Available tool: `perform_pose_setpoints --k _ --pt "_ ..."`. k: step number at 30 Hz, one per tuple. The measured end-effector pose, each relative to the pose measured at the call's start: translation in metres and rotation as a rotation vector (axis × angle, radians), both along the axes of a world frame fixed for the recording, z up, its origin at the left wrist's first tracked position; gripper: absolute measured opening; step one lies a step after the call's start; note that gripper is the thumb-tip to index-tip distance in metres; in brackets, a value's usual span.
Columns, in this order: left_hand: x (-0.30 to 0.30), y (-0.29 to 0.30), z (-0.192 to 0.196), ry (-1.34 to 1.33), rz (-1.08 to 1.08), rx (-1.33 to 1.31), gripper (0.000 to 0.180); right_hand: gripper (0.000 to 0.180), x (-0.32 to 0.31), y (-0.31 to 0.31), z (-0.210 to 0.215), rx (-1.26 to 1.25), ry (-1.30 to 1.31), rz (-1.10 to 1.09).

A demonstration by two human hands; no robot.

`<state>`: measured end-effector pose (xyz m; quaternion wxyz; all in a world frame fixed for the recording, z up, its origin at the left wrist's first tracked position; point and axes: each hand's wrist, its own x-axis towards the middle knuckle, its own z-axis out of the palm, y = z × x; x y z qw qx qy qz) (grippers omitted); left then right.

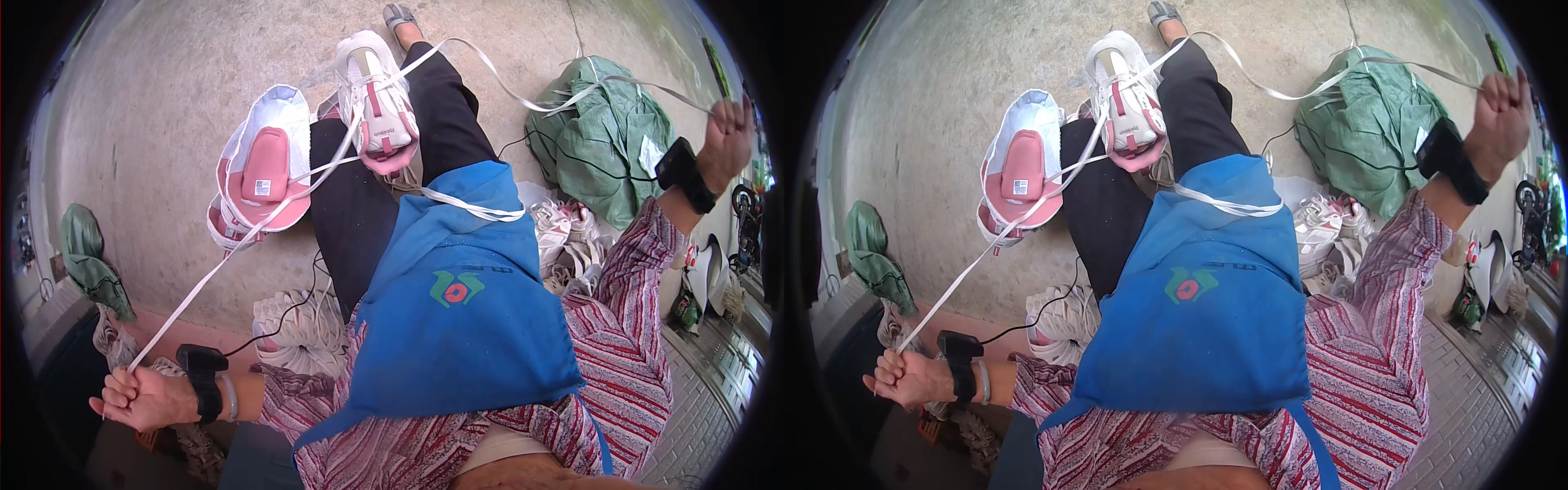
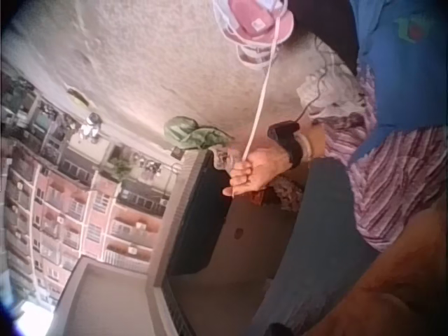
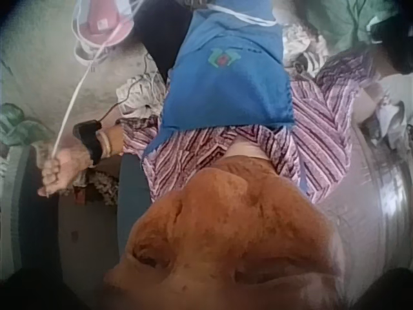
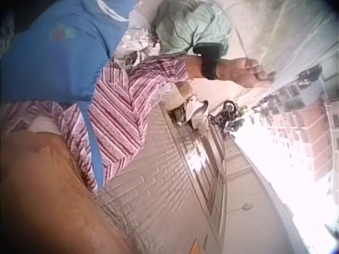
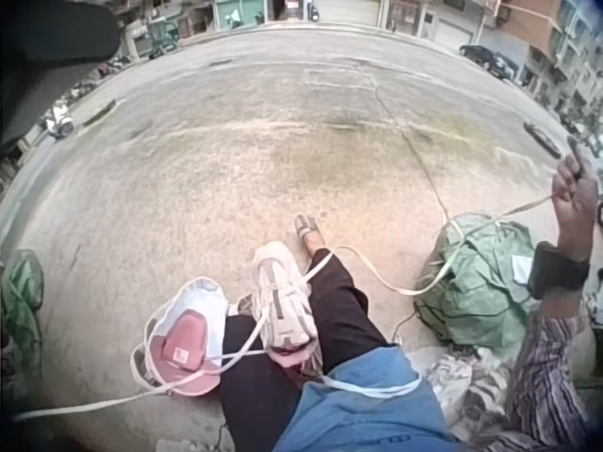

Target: The recorder is manually lacing and tying white and pink sneakers.

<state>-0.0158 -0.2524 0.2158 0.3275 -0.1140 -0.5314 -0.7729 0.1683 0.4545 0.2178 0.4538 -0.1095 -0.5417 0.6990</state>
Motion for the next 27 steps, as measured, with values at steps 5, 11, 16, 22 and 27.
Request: perform_pose_setpoints --k 5,11,16,22,27 --pt "-0.024 0.089 -0.014 0.116 0.497 -0.359 0.024 0.032 -0.067 -0.123 -0.091 0.226 -0.467 0.07" --pt "-0.029 0.213 -0.146 -0.464 -0.554 -0.956 0.028 0.02 -0.133 -0.228 -0.181 0.889 -0.689 0.322" --pt "-0.05 0.251 -0.216 -0.521 -0.573 -1.446 0.034 0.02 -0.16 -0.255 -0.216 1.154 -0.759 0.391" --pt "-0.068 0.259 -0.214 -0.821 -0.825 -1.386 0.034 0.011 -0.171 -0.257 -0.226 1.359 -0.9 0.426" --pt "-0.084 0.252 -0.222 -0.815 -0.896 -1.414 0.034 0.01 -0.177 -0.255 -0.226 1.46 -0.777 0.485"
